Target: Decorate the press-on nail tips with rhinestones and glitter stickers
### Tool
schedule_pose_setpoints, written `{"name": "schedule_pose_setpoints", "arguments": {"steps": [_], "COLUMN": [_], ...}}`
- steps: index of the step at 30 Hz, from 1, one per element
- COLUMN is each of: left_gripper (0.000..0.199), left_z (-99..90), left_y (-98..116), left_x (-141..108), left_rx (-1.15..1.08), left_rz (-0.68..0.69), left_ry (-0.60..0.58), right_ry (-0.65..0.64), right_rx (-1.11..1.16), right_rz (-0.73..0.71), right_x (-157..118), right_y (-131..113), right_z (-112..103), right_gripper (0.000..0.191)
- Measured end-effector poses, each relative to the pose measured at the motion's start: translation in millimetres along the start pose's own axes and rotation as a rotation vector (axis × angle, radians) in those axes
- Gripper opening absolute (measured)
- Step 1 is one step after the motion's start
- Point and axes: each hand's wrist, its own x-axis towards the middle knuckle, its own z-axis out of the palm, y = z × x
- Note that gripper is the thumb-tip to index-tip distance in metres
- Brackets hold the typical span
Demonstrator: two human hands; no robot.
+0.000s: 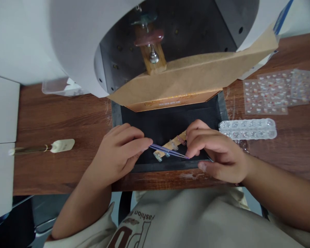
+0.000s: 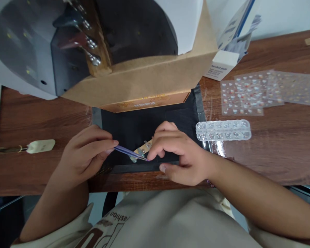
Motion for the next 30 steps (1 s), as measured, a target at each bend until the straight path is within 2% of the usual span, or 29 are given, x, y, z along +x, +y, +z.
{"name": "schedule_pose_setpoints", "arguments": {"steps": [30], "left_gripper": [0.020], "left_z": [-0.7], "left_y": [-0.1], "left_x": [-3.3], "left_rx": [0.026], "left_rz": [-0.015], "left_ry": [0.003], "right_ry": [0.027], "right_rx": [-0.028], "right_rz": [-0.017], "right_x": [0.3], "right_y": [-2.1], "right_z": [-0.9], "right_gripper": [0.015]}}
